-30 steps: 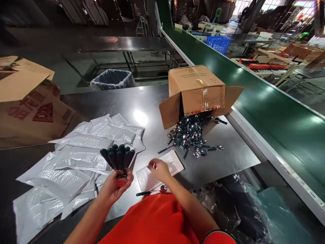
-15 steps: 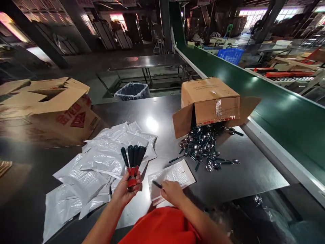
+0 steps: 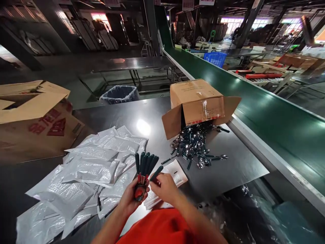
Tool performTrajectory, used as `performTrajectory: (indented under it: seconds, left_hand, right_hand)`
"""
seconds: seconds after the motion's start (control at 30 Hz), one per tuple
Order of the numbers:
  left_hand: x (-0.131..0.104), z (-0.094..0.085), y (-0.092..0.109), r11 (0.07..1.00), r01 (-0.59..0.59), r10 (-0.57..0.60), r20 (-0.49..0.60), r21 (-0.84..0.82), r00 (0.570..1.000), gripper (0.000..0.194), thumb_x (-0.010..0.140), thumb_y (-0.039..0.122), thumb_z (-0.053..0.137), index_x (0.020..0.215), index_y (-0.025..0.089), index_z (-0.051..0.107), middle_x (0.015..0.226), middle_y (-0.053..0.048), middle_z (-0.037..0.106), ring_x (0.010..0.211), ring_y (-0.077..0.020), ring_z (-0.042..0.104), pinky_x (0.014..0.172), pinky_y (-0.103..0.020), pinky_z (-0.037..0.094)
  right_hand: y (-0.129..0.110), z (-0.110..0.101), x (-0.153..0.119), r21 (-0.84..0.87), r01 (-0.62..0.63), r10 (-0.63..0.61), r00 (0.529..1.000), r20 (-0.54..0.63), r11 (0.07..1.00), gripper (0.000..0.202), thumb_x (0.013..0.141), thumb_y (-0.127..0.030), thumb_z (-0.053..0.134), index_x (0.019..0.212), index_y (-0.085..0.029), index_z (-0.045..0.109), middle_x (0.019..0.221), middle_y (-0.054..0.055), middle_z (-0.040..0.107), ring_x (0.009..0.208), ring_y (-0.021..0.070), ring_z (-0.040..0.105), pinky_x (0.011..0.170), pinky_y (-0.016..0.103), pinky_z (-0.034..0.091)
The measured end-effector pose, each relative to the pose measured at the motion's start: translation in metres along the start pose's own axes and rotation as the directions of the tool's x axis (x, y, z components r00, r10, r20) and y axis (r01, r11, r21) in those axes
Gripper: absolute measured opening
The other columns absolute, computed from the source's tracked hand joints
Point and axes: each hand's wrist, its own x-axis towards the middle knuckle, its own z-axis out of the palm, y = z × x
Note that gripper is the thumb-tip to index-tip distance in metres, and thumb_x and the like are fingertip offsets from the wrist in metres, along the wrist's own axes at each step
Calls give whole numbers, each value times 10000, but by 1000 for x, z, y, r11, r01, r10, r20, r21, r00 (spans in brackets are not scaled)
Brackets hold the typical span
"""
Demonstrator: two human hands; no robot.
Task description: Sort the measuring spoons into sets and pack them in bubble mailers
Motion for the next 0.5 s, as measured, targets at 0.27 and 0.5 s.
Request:
performTrajectory:
  seconds: [0.27,0.5]
  left_hand:
    - [0,-11,-8,1000,-9,10,-35,25,999,427,977,261,371,608,137,548,425,-14,514,311,-81,443,291,-138,298]
    - [-6,-11,-10,994,-41,45,-38,97,998,362,941,247,419,638,132,582,471,-34,557,369,-123,513,312,-181,360]
  right_hand:
    - [-21,-9,0,0,-109,108,986,-126,994,414,665,-254,777,1042,-211,611,944,38,686,742,167,620,586,242,478]
    - [-38,-13,-5,70,142,-110,934,-341,987,280,777,-169,606,1045,-230,552,954,34,616,838,168,612,750,283,528]
